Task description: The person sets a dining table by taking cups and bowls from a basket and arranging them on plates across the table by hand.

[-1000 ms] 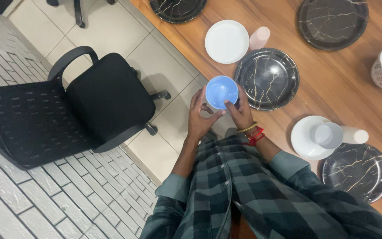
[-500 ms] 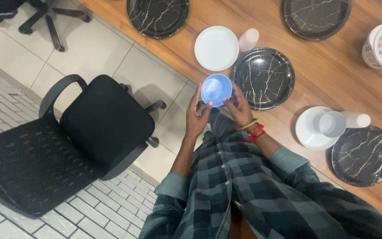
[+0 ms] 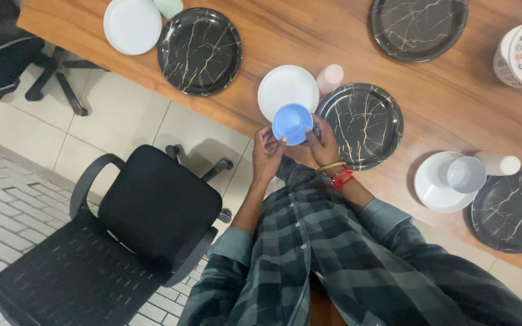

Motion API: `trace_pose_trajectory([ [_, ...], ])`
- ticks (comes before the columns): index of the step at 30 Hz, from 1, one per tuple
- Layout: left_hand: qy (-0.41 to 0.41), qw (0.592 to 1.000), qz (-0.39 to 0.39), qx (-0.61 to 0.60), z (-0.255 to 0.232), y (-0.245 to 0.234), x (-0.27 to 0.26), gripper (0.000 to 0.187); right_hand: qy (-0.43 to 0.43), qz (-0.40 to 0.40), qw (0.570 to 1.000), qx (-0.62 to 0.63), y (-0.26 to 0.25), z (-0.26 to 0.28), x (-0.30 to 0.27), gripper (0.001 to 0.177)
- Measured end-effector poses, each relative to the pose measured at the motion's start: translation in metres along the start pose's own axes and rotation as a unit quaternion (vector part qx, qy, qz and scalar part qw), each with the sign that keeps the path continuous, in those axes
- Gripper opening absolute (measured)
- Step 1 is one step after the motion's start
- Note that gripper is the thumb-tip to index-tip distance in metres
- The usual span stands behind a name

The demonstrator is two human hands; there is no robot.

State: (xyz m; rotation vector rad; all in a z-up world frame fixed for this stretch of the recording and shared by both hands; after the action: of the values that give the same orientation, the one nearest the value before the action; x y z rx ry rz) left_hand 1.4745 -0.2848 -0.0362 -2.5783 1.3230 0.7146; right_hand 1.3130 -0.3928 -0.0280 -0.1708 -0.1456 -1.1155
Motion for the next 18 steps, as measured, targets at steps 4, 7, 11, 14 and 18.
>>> trace_pose_trajectory([
  [4, -0.002, 0.999, 0.013, 0.052, -0.008, 0.000, 0.032, 0.052, -0.003, 0.008, 0.997, -0.083, -0.003, -0.017, 0.020, 0.041],
  [7, -0.003, 0.998, 0.031, 0.051, -0.010, 0.007, 0.057, 0.051, 0.049, -0.018, 0.997, -0.055, -0.004, -0.033, 0.028, 0.042],
  [11, -0.037, 0.997, 0.044, 0.054, -0.002, 0.015, 0.093, 0.055, 0.137, -0.063, 0.988, 0.044, -0.007, -0.065, 0.032, 0.045],
  [14, -0.075, 0.993, 0.054, 0.077, 0.006, 0.020, 0.114, 0.059, 0.170, -0.070, 0.979, 0.085, -0.005, -0.083, 0.032, 0.042],
  [18, -0.039, 0.990, 0.104, 0.086, 0.003, 0.032, 0.133, 0.060, 0.233, -0.096, 0.963, 0.097, -0.007, -0.102, 0.030, 0.043],
])
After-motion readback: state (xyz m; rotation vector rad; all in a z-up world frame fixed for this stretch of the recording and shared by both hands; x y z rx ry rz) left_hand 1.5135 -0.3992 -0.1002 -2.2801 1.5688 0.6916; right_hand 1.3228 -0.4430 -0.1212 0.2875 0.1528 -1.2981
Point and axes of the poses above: each hand's wrist, its own x-axis towards the middle knuckle, its own y-axis out of the palm, z = x × y, the point moved 9 cm from there along x, towards the middle knuckle, and after that the axes turned 15 degrees about -y, right-handed, at the moved point
